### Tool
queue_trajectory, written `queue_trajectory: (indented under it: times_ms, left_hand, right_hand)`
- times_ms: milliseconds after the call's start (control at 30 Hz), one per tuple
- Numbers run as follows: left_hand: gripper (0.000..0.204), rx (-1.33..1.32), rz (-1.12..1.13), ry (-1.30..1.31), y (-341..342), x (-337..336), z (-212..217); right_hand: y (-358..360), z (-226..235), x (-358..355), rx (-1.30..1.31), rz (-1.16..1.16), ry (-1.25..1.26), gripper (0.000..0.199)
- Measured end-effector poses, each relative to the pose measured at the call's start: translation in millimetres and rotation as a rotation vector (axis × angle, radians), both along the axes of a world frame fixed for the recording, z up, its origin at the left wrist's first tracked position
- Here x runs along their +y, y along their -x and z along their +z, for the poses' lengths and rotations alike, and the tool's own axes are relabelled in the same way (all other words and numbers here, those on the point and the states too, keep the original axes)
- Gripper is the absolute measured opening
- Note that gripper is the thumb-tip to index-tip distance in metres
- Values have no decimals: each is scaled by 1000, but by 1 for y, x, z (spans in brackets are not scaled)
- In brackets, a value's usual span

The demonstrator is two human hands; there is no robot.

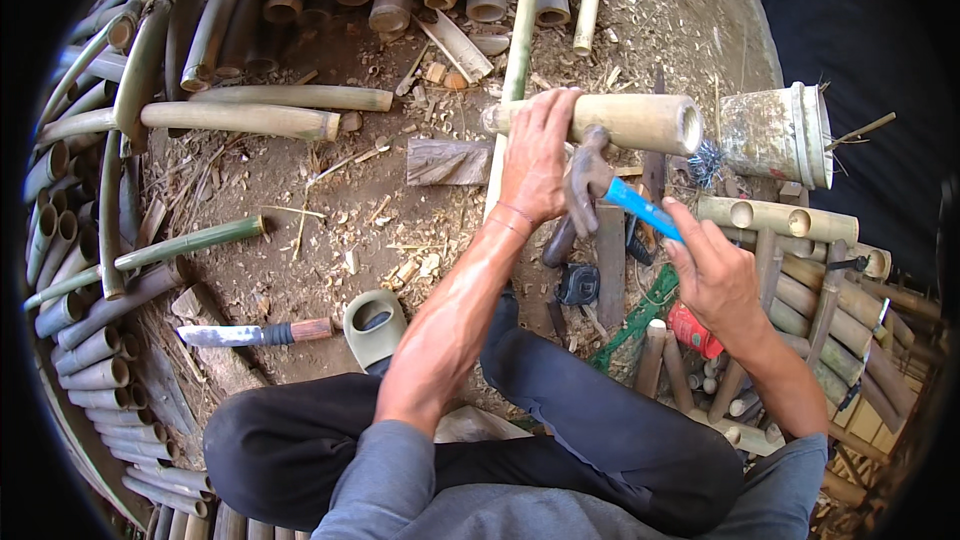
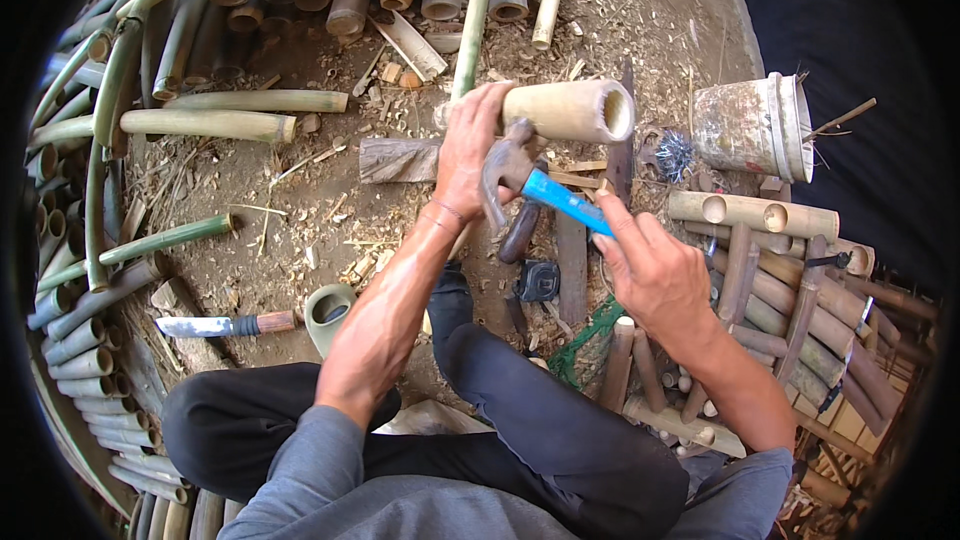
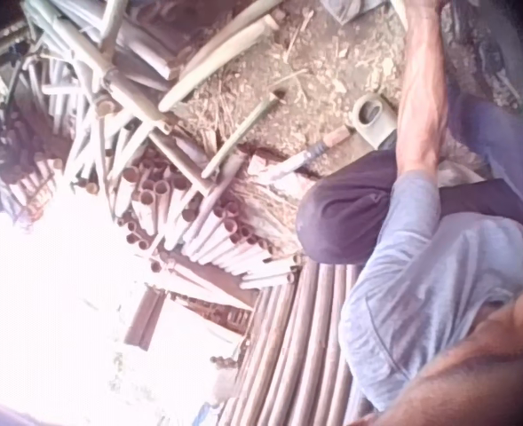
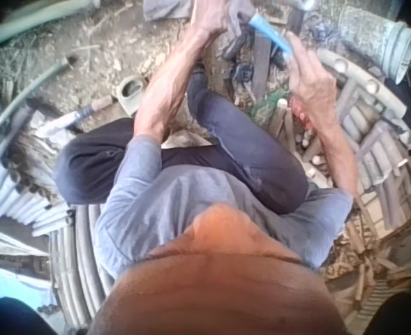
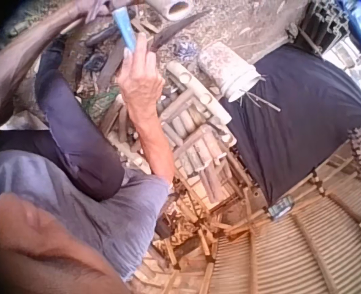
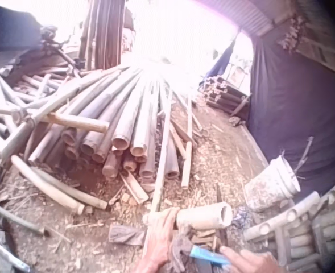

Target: The person sits on the ground and uses a hammer to drive bamboo dowels into pre-cut holes in bamboo poles. They assemble a bamboo structure by fitting pieces together and tapping them into place.

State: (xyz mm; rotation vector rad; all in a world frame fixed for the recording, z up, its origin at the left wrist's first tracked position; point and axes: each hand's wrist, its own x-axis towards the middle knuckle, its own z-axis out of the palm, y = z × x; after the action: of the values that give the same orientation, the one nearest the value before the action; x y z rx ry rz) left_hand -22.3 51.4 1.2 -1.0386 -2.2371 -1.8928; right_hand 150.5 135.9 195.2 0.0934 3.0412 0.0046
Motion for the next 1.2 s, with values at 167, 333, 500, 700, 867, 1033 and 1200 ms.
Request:
queue_trajectory:
  times_ms: [167,333,500,700,867,1033,1200]
  left_hand:
    - [85,-61,-51,4,-7,-11,5]
    - [87,-32,-5,7,0,-4,-7]
    - [90,-65,-73,86,0,-23,7]
    - [100,-299,-102,321,2,-38,21]
    - [82,-589,-60,436,16,-69,2]
    - [62,-476,34,525,18,-70,6]
    - [36,-656,-90,241,21,-79,3]
  right_hand:
    - [-9,14,-16,34,267,62,52]
    - [-16,0,2,55,-75,66,46]
    - [-59,-6,-8,80,-3,220,43]
    - [-199,-96,-14,127,-508,376,36]
    - [-280,-185,-69,54,-802,524,30]
    - [-291,-226,-80,-125,-735,581,28]
    - [-302,-235,-59,-252,-594,603,25]
